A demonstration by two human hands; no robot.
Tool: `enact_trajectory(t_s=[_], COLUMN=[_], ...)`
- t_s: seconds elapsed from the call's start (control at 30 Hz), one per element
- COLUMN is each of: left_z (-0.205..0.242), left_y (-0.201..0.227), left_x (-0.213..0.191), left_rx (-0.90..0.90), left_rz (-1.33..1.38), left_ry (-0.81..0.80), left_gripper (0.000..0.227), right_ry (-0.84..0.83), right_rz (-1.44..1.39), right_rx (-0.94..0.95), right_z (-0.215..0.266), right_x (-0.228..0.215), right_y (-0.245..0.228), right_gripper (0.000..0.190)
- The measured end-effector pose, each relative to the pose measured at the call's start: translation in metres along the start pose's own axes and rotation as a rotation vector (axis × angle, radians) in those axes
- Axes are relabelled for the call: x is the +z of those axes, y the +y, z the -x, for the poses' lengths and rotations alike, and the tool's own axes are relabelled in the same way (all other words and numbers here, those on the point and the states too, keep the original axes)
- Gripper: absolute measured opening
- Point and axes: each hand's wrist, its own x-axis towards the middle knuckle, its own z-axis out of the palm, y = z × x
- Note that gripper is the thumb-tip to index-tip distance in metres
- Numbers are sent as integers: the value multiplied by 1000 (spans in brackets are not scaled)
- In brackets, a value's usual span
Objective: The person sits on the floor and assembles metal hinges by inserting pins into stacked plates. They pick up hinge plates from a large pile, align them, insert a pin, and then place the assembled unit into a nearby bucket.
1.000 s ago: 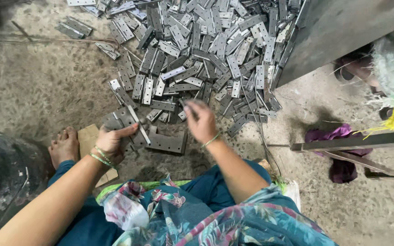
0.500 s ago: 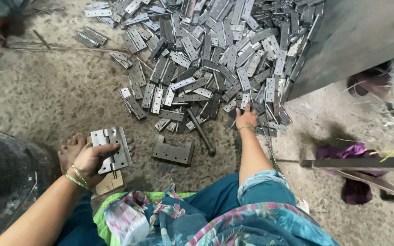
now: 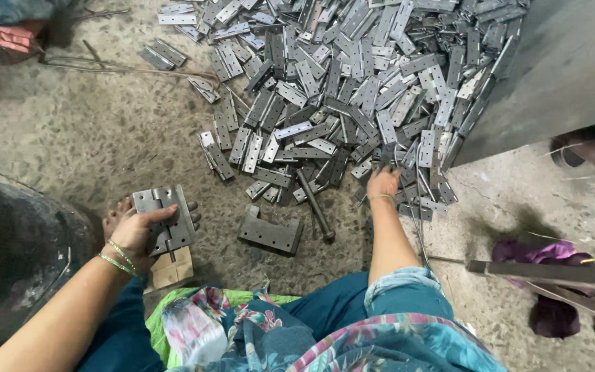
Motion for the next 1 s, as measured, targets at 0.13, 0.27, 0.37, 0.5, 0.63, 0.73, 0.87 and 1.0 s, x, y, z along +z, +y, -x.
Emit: enact_trajectory(t_s=[0.13, 0.27, 0.37, 0.5, 0.63, 0.73, 0.87, 1.0], left_z=[-14, -20, -20, -15, -11, -13, -11, -13], left_y=[-7, -14, -17, -19, -18, -19, -19, -26], left_x=[5, 15, 22, 24, 20, 19, 9, 10], left_rx=[48, 102, 47, -3, 39, 17, -2, -45], left_rz=[34, -3, 42, 56, 69, 123, 113, 86], left_ry=[5, 41, -24, -78, -125, -164, -97, -91], left_gripper=[22, 16, 17, 18, 20, 24, 26, 28], right_ry=[-70, -409, -656, -707, -837, -905, -726, -540], right_rz=[-620, -1574, -1824, -1476, -744, -683, -583, -930], right_rx=[262, 471, 449, 47, -187, 53, -134, -369], right_z=[22, 82, 125, 173, 197, 196, 194, 199], right_x=[-9, -38, -54, -31, 19, 43, 36, -24], right_y=[-31, -81, -107, -115, -108, -100, -112, -149], right_gripper=[32, 21, 9, 17, 29, 34, 40, 29])
